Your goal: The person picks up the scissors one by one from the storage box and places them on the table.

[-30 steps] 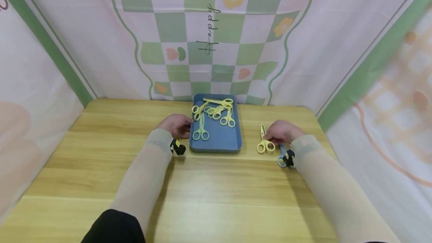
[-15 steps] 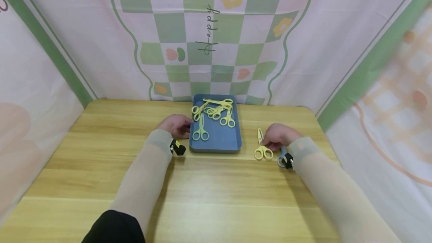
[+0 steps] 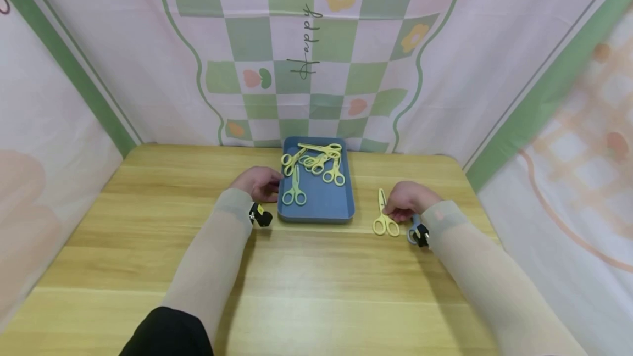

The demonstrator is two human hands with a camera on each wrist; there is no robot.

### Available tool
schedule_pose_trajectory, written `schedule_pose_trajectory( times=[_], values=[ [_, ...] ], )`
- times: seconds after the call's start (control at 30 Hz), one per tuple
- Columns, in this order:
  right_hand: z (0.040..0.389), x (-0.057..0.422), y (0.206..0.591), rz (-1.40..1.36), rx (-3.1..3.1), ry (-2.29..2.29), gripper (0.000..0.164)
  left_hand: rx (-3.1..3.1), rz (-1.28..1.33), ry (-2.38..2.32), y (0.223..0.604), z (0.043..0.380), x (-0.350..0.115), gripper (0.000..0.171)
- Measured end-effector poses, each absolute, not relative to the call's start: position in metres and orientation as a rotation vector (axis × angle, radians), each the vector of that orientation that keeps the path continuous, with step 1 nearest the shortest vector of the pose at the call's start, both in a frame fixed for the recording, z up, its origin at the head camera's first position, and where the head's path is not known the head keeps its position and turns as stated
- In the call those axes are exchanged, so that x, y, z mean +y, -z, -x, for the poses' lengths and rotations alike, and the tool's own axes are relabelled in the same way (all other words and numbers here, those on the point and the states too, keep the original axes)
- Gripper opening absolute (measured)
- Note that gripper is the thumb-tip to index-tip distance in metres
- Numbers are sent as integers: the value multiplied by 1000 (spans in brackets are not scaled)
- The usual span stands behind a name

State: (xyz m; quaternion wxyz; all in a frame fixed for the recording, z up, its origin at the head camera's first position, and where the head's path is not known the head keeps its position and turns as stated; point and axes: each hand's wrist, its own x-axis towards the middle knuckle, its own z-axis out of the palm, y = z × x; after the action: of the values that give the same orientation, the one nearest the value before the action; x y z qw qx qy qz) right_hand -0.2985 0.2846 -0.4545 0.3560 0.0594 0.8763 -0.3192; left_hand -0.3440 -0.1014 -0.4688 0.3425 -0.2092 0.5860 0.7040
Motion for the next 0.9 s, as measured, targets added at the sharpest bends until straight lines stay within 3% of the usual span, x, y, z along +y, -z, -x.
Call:
schedule_pose_trajectory(
  times=[0.9],
  values=[
    [289,291,456,-135,2266,760,13,1534,550,-1810,467,347,-102,29]
  ],
)
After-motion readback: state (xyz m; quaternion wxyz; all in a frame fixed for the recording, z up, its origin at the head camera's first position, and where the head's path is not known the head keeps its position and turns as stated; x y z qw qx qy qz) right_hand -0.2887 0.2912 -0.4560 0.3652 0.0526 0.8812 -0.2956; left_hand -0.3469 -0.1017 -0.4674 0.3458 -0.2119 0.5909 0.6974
